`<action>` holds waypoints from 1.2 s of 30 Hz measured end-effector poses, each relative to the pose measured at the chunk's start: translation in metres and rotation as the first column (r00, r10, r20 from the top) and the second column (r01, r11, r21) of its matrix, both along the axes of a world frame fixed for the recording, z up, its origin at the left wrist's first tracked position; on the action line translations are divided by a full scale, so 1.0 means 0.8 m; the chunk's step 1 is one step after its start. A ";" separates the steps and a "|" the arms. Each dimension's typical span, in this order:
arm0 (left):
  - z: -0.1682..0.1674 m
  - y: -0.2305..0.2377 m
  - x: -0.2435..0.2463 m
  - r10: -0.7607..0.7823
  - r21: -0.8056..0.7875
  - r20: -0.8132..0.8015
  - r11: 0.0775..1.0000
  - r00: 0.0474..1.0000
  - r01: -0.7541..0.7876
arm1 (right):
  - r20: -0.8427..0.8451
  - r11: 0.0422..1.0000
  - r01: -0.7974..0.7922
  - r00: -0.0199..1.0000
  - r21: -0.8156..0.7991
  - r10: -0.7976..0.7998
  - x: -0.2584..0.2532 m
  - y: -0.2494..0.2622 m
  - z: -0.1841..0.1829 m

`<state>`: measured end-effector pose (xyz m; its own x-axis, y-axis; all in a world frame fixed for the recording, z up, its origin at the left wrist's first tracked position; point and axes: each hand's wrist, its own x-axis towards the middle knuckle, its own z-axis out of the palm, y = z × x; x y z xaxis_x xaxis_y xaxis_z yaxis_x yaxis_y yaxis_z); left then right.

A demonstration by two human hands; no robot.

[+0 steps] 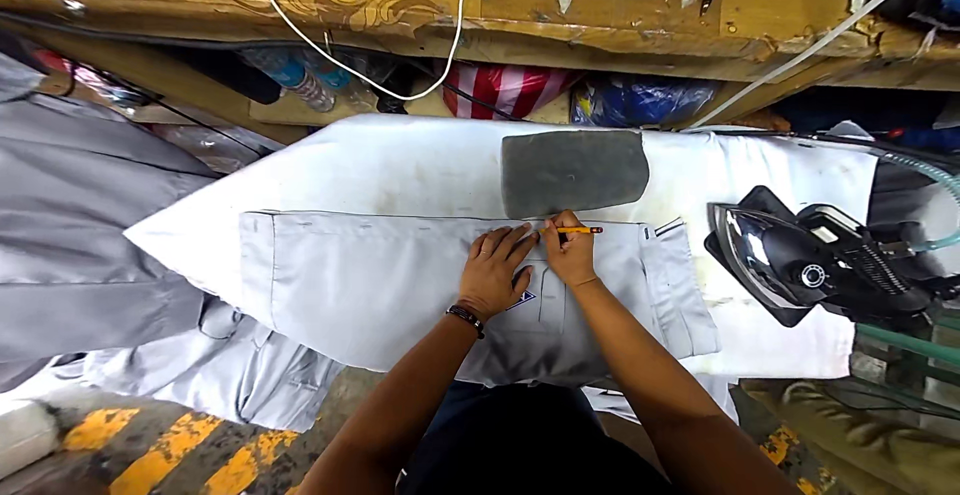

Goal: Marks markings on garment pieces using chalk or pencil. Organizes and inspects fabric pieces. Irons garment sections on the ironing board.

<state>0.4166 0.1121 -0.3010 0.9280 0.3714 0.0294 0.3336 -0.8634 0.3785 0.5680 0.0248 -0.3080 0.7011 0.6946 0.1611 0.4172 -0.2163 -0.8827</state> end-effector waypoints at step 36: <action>0.005 0.090 -0.101 -0.046 0.028 -0.082 0.998 0.996 0.048 | -0.200 0.993 0.095 0.976 0.064 -0.080 -0.097 0.071 0.045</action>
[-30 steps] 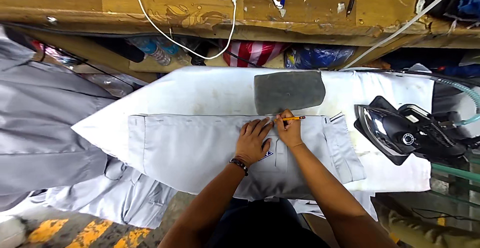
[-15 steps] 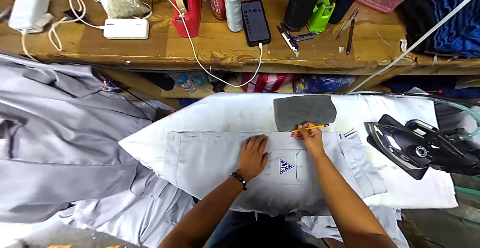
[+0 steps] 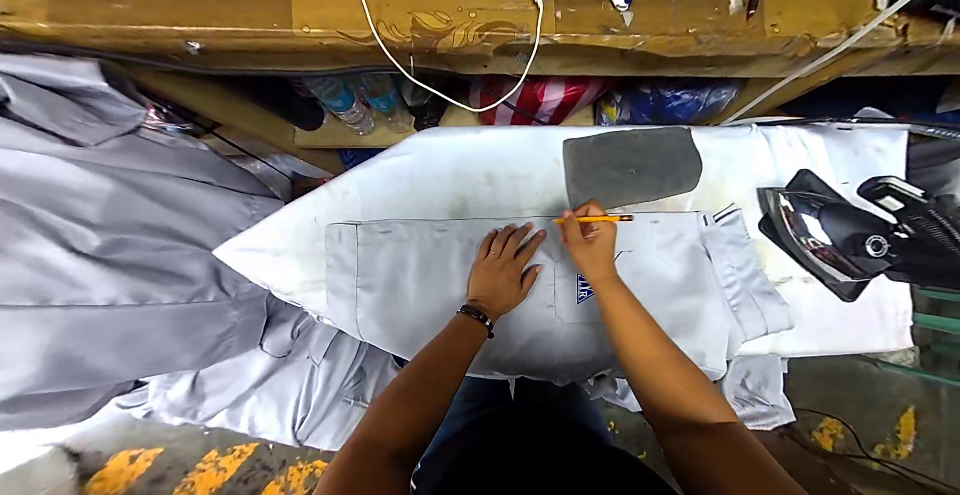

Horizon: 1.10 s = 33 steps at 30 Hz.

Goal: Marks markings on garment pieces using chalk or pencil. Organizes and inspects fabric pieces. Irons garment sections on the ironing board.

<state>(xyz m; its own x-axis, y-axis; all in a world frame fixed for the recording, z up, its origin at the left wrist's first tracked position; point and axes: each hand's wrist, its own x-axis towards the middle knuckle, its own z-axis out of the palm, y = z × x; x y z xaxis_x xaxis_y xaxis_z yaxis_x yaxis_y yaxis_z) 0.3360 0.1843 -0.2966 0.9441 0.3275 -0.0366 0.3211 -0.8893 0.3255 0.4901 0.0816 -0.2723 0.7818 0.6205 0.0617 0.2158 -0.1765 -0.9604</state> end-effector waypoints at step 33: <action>0.001 0.000 0.003 0.014 -0.014 0.002 1.000 1.000 -0.014 | 0.163 0.991 0.044 0.986 -0.124 -0.023 -0.006 0.012 -0.042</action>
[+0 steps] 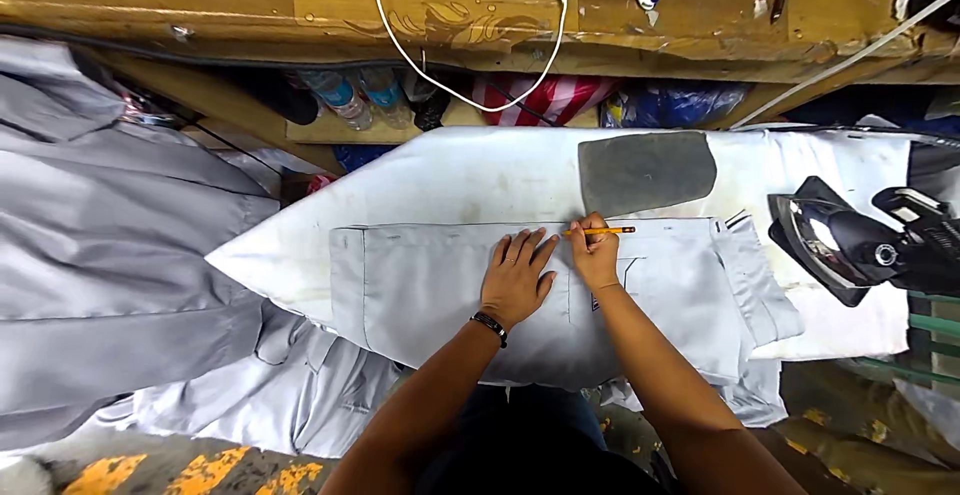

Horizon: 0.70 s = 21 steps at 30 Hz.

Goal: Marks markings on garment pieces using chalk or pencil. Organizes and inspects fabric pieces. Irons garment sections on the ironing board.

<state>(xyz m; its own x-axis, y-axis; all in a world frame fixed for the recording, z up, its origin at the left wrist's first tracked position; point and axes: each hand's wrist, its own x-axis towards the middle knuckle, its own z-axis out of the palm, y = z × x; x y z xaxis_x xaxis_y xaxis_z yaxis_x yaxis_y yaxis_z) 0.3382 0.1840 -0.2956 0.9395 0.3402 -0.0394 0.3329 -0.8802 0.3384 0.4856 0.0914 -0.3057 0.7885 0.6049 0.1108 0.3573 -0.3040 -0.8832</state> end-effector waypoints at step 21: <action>0.003 0.062 -0.068 0.035 -0.044 0.088 0.999 0.995 -0.031 | -0.064 0.992 -0.067 0.995 0.108 0.074 -0.056 0.053 0.040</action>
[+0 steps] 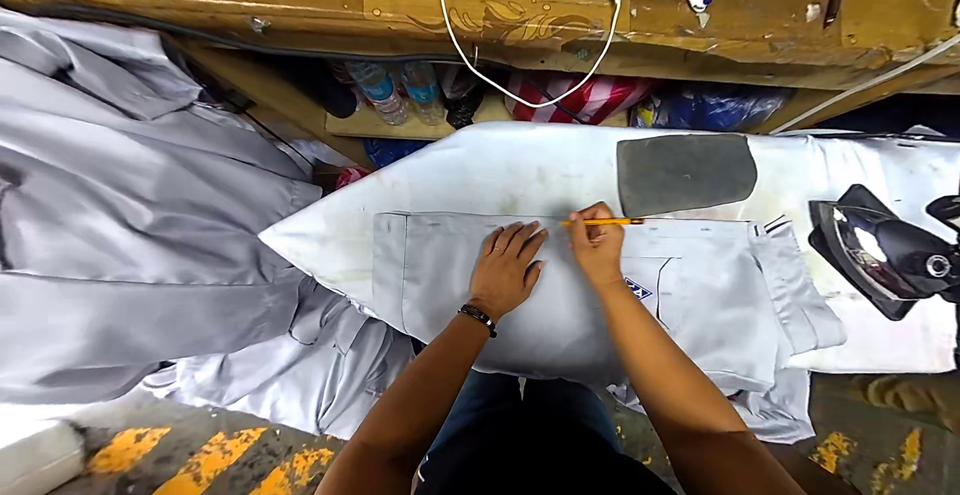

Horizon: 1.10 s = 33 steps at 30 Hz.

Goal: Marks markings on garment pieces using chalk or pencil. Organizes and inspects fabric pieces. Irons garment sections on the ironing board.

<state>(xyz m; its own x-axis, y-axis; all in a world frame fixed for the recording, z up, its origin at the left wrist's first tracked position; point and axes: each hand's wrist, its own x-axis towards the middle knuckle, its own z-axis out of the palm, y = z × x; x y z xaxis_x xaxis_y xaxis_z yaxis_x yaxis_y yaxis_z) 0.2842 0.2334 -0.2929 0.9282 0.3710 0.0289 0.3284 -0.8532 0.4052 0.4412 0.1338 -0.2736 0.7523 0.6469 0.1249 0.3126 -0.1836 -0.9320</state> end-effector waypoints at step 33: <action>-0.007 -0.002 -0.001 0.018 0.083 -0.015 0.996 1.000 -0.017 | 0.147 0.998 0.015 0.989 -0.060 -0.006 -0.012 0.024 -0.052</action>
<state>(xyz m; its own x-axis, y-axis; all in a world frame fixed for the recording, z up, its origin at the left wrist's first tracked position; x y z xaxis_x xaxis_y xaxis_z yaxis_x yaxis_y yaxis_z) 0.2837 0.2315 -0.2986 0.9221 0.3843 0.0452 0.3497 -0.8776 0.3279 0.4316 0.1530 -0.3150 0.7356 0.6488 0.1949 0.4425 -0.2424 -0.8634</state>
